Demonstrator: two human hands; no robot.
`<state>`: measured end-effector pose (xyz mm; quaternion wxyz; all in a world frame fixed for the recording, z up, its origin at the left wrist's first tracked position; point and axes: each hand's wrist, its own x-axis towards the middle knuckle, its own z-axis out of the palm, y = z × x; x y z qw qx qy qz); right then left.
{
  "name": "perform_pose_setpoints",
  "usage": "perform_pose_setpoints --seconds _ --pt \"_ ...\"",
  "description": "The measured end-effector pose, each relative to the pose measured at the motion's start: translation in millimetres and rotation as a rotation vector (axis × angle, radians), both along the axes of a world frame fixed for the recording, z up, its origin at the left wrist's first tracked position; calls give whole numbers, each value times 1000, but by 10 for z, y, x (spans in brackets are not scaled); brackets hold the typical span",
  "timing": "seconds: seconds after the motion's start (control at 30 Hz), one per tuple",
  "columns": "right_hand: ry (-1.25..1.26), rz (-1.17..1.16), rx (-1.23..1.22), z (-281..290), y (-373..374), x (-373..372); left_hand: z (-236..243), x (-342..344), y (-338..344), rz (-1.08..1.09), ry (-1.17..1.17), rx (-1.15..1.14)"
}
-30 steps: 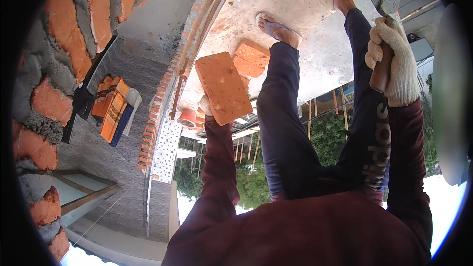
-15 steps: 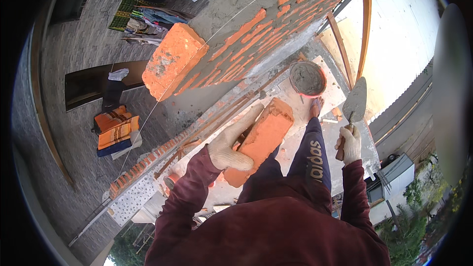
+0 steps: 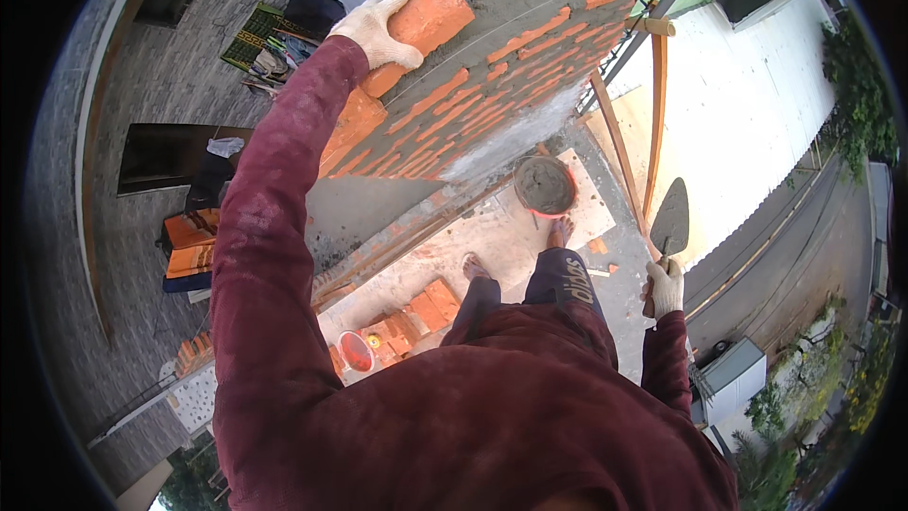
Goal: The person scoops mortar from a bucket using a trowel and applies it to a brick wall. They then pick up a brick, place it on the mortar, and tap it into position. This process is repeated multiple times to extend the wall.
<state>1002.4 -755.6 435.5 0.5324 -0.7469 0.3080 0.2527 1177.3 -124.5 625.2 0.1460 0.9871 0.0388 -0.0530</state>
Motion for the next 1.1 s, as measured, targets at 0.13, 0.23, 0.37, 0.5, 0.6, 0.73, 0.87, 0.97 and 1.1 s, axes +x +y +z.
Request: perform_pose_setpoints --seconds 0.13,0.23,0.37,0.5,0.6,0.73,0.87,0.97,1.1 --pt "51 -40 -29 -70 -505 -103 -224 127 -66 -8 117 75" --pt "121 -73 -64 -55 -815 -171 -282 128 -131 19 125 38" --pt "186 -89 -107 -4 -1044 -164 -275 110 -213 32 153 83" --pt "153 -38 -146 24 -936 -75 -256 126 -262 40 170 135" --pt "121 -34 -108 48 -639 -43 -270 71 -289 40 164 120" --pt "92 15 -68 155 -164 -76 -248 63 -294 26 146 123" --pt "71 32 -61 279 217 -125 -246 85 -310 33 159 132" --pt "62 20 -25 312 433 -134 -287 90 -324 43 173 137" --pt "80 22 4 303 662 -105 -362 68 -303 11 127 118"
